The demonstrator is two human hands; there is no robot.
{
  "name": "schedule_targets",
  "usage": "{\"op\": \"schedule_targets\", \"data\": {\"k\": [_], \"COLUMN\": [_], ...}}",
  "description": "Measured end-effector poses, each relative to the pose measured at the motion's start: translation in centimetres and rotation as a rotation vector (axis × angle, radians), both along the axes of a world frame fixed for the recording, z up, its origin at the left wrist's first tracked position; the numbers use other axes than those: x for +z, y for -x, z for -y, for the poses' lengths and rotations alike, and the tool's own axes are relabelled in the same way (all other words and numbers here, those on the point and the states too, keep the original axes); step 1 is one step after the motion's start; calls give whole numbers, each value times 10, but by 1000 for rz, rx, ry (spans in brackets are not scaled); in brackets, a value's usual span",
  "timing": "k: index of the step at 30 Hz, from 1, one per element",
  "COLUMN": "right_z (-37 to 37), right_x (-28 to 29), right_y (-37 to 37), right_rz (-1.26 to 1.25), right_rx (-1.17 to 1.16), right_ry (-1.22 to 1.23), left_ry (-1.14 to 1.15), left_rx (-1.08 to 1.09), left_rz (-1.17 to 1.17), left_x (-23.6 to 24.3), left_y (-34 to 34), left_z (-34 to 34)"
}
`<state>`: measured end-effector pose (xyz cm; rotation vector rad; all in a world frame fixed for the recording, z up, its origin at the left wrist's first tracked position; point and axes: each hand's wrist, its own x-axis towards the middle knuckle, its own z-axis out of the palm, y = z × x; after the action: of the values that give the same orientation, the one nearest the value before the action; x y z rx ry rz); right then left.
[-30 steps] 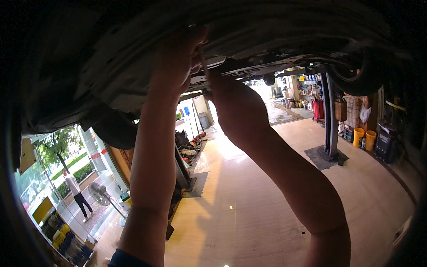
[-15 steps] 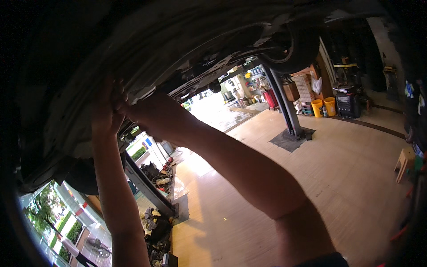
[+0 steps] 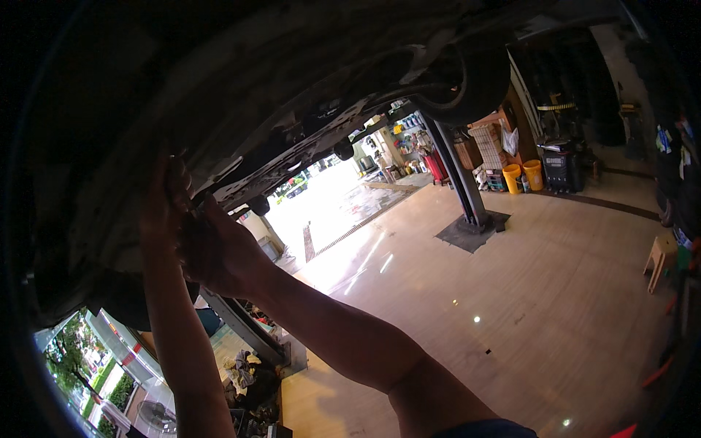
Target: The person works under a raised vehicle in a garage, using a wrench to tighten bolts on the undercarriage. The person repeatedly reaches up, applies the wrench to fasteners, and adjusts their position to access different areas of the vehicle's underside.
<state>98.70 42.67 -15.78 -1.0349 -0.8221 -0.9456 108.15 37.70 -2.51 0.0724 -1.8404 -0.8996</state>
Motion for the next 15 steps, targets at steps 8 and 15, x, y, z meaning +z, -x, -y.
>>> {"op": "schedule_targets", "data": {"k": [8,15], "right_z": [7,42], "right_x": [4,7], "right_y": [-12,-5], "right_rz": [125,139], "right_rx": [-427,-2412], "right_ry": [-51,240], "left_ry": [116,185], "left_rx": [121,154], "left_rz": [-209,9], "left_x": [-28,-1], "left_y": [25,-6], "left_z": [-41,-22]}}
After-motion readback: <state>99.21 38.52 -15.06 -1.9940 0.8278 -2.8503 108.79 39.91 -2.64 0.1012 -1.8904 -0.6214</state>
